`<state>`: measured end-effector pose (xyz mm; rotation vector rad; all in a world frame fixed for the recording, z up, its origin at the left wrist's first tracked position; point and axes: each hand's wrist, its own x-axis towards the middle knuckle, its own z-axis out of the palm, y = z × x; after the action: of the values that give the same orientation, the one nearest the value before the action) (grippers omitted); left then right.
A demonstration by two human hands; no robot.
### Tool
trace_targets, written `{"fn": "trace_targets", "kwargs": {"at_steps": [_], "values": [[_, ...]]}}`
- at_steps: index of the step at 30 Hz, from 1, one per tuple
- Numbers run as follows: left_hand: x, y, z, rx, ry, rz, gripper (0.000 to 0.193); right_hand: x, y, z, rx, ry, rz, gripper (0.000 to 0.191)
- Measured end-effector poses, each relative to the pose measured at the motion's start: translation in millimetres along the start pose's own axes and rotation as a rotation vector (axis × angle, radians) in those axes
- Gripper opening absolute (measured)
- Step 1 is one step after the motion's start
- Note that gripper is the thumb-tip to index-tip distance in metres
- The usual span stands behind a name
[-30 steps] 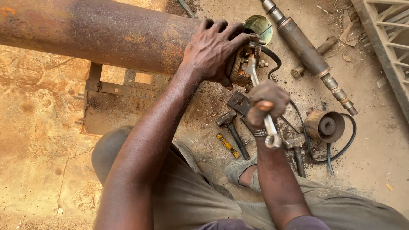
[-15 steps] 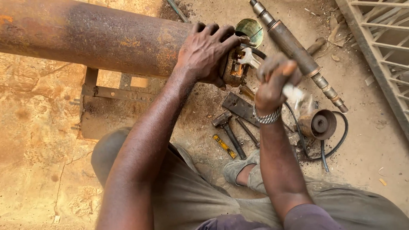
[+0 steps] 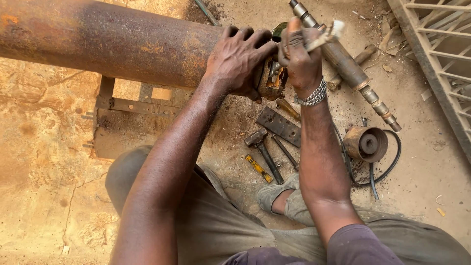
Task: The person assembles a metal cylinder by attaching a circular metal bracket with bolts and nuts. They use a wrench to tighten the bolts and a hammer to adjust the bracket, working on the cylinder placed on a metal stand.
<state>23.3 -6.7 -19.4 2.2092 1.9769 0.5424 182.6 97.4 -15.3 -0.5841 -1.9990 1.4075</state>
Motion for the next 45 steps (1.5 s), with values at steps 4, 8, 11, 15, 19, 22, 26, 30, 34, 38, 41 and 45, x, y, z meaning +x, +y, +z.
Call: {"fn": "trace_targets", "kwargs": {"at_steps": [4, 8, 11, 15, 19, 22, 26, 30, 34, 38, 41, 45], "values": [[2.6, 3.2, -8.9, 0.047, -0.045, -0.022, 0.132, -34.7, 7.5, -5.7, -0.062, 0.338, -0.379, 0.038], [3.2, 6.3, -14.9, 0.024, -0.108, -0.06, 0.13, -93.7, 40.7, 9.1, -0.305, 0.455, -0.726, 0.048], [2.5, 5.1, -14.1, 0.022, -0.066, -0.048, 0.136, -104.6, 60.9, 30.9, -0.442, 0.334, -0.738, 0.05], [3.3, 2.5, -9.4, 0.044, -0.095, -0.055, 0.127, -74.4, 46.4, 36.0, -0.355, 0.284, -0.75, 0.054], [0.5, 3.3, -6.1, 0.056, -0.097, -0.075, 0.141, -5.9, 10.0, 4.5, -0.191, 0.154, -0.059, 0.053], [1.6, 0.1, -9.3, 0.136, -0.052, -0.035, 0.14, 0.0, -2.6, -1.3, -0.031, 0.238, -0.02, 0.047], [4.2, 3.5, -14.5, 0.091, -0.124, -0.075, 0.13, -60.3, 13.6, 6.8, -0.058, 0.511, -0.721, 0.047], [3.1, 10.4, -18.9, 0.051, -0.085, -0.07, 0.129, -96.9, 53.9, 24.4, -0.302, 0.432, -0.712, 0.053], [3.5, 6.8, -20.8, 0.062, -0.127, -0.087, 0.131, -81.1, 72.6, 40.4, -0.344, 0.396, -0.76, 0.056], [5.0, 4.1, -15.4, 0.09, -0.126, -0.061, 0.131, -35.5, 49.9, 23.4, -0.409, 0.327, -0.55, 0.041], [2.0, 8.0, -9.0, 0.117, -0.109, -0.061, 0.139, -2.3, 26.2, -1.2, -0.14, 0.233, 0.313, 0.046], [4.2, 3.6, -9.6, 0.127, -0.223, -0.102, 0.14, -31.5, 13.0, -3.0, 0.045, 0.508, -0.396, 0.042]]}}
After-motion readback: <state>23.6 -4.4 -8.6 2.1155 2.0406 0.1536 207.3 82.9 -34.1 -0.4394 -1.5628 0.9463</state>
